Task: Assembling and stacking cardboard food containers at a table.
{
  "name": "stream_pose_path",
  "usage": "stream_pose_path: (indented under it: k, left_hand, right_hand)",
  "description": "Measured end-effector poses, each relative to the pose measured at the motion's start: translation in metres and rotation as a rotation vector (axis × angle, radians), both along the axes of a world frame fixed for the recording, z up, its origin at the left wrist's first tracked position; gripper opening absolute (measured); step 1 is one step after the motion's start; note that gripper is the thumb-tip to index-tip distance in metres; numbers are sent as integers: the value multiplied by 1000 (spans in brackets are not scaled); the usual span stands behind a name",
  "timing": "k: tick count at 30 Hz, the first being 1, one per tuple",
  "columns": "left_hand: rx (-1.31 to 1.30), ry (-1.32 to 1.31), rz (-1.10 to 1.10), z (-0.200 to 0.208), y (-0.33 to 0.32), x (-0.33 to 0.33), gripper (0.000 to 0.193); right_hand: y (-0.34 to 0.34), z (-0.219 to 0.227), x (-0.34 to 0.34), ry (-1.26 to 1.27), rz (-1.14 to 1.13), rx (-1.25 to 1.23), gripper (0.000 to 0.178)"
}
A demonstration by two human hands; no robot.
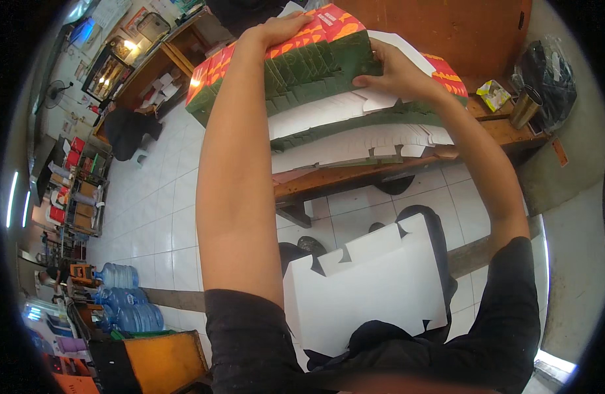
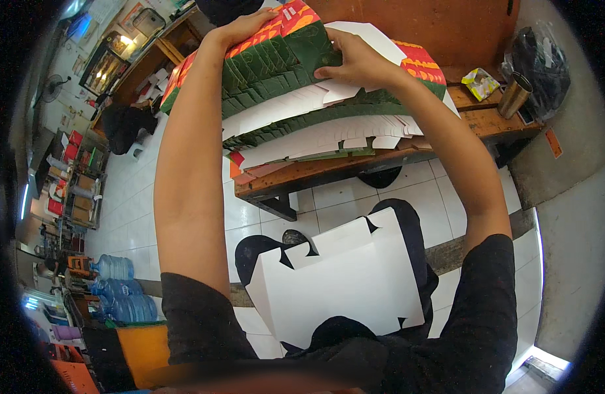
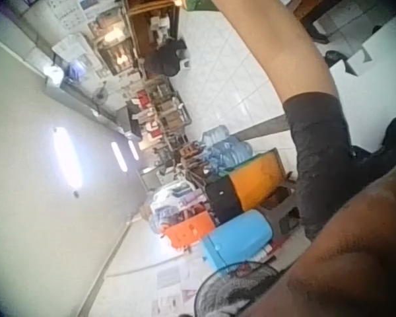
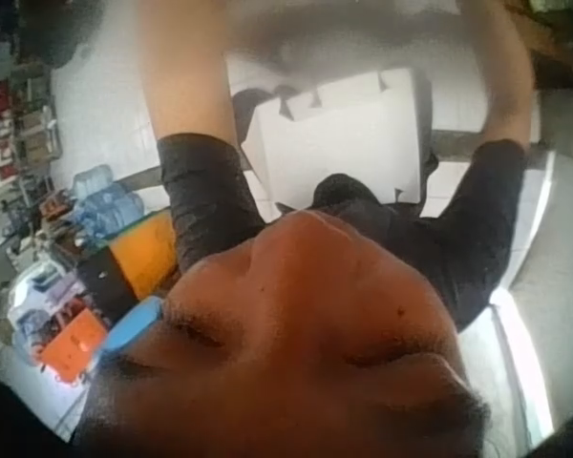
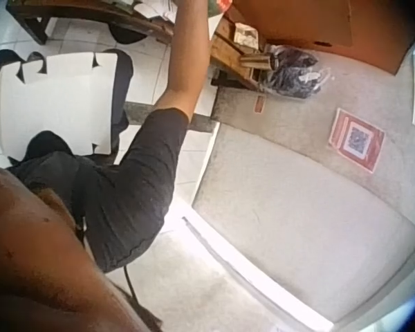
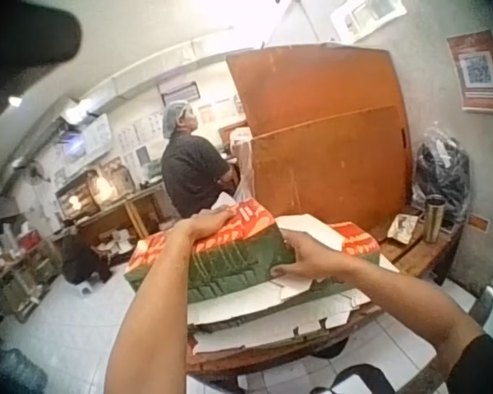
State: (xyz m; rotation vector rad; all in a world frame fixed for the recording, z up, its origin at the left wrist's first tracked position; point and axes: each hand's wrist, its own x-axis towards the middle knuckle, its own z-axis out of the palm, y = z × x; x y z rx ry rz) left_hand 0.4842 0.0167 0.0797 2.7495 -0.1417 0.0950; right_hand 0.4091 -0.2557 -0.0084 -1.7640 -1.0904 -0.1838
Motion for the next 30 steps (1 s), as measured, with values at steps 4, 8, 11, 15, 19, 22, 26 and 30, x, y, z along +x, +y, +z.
stream_pose_path:
  k: [4, 8, 11, 15, 19, 22, 26, 30]
  left_hand:
    - [-30, 41, 22, 1, -1, 0, 69]
    - [13, 18, 2, 1, -2, -1, 68]
    - [-7, 10, -1, -1, -3, -1, 69]
    - [2, 8, -5, 1, -3, -2, 72]
    - [-4, 44, -6, 3, -4, -4, 75]
    - [-9, 55, 3, 3, -5, -5, 76]
    - [25, 47, 26, 3, -4, -4, 76]
    - [70, 15, -38, 2, 0, 2, 75]
  right_hand:
    - [-2, 6, 0, -78, -39, -68, 56]
    - [1, 1, -9, -136, -188, -92, 55]
    - [2, -3, -12, -146, -263, -95, 56]
    - [4, 4, -7, -76, -81, 56, 51]
    - [20, 8, -7, 73, -23, 219, 52]
    - [30, 5, -7, 82, -112, 319, 45]
    - [35, 3, -2, 112, -65, 423, 38]
    - [38, 5, -4, 17, -127, 329, 39]
